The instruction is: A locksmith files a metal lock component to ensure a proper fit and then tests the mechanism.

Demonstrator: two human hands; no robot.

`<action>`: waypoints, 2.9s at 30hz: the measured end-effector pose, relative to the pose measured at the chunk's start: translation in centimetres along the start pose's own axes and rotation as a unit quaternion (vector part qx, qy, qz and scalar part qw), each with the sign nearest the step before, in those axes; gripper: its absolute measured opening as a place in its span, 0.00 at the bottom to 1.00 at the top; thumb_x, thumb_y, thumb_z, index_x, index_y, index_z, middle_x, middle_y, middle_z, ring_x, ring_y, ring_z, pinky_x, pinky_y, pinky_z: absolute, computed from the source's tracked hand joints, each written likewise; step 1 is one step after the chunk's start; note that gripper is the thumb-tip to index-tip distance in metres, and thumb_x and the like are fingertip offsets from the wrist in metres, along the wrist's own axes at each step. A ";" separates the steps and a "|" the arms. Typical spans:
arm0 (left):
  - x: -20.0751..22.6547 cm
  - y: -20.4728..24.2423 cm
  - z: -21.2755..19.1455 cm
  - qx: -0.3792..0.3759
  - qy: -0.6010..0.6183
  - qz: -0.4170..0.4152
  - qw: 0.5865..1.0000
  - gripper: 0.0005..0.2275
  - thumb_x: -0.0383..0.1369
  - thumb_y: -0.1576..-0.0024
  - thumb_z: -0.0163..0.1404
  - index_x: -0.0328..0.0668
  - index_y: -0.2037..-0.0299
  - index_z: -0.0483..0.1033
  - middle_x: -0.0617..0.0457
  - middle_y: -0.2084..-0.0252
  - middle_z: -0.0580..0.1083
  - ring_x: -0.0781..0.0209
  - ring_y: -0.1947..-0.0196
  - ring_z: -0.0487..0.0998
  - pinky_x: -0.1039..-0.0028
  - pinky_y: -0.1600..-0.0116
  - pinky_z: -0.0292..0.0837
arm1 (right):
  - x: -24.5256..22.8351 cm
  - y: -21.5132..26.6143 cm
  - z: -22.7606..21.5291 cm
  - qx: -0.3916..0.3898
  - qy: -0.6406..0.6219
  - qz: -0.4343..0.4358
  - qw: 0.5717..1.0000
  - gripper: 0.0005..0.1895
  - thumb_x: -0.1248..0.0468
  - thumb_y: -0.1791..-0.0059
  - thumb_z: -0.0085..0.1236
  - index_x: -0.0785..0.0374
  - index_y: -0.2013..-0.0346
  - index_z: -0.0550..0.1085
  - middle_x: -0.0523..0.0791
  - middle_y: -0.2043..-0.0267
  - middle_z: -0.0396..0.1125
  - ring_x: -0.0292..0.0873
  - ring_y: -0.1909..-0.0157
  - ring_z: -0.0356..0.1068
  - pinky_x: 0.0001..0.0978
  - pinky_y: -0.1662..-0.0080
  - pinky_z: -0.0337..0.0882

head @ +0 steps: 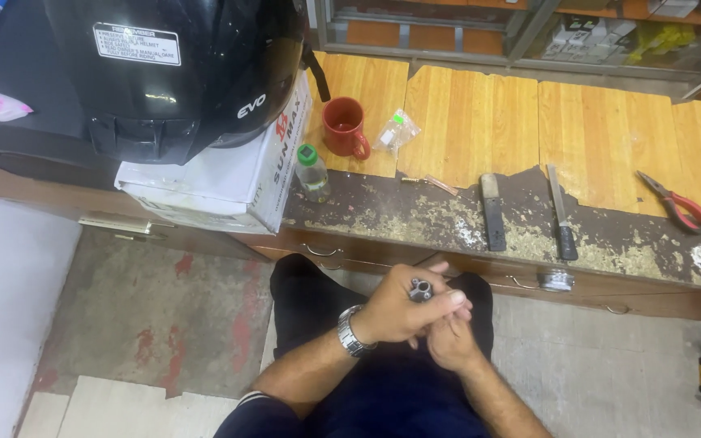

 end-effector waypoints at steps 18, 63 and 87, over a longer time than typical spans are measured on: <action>-0.9 -2.0 -1.6 0.171 -0.298 0.182 0.921 0.10 0.35 0.46 0.60 0.43 0.76 0.78 0.48 0.74 0.80 0.49 0.67 0.85 0.47 0.29 0.57 | -1.1 -5.8 0.1 0.032 0.074 0.075 0.994 0.23 0.53 0.41 0.38 0.65 0.63 0.78 0.48 0.69 0.73 0.40 0.67 0.72 0.34 0.65 0.76; -11.6 -1.5 -4.9 0.139 0.230 -0.069 0.961 0.17 0.44 0.34 0.43 0.42 0.72 0.70 0.38 0.67 0.80 0.48 0.57 0.83 0.61 0.52 0.79 | 2.6 -3.5 -2.7 -0.060 -0.032 0.125 0.990 0.22 0.55 0.43 0.41 0.70 0.53 0.76 0.52 0.77 0.68 0.45 0.72 0.73 0.40 0.68 0.78; -1.6 0.6 -4.1 -0.041 -0.321 0.348 0.880 0.20 0.44 0.30 0.35 0.43 0.69 0.71 0.55 0.77 0.71 0.57 0.83 0.71 0.67 0.75 0.66 | -2.0 -2.2 -1.2 -0.260 -0.321 0.510 0.754 0.19 0.49 0.42 0.35 0.52 0.73 0.57 0.37 0.82 0.41 0.33 0.82 0.42 0.24 0.81 0.50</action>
Point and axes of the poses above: each hand's wrist, its own y-axis away from the middle knuckle, its own z-axis out of the palm, x = y × z, the point moved 2 cm from there along -y, towards the middle knuckle
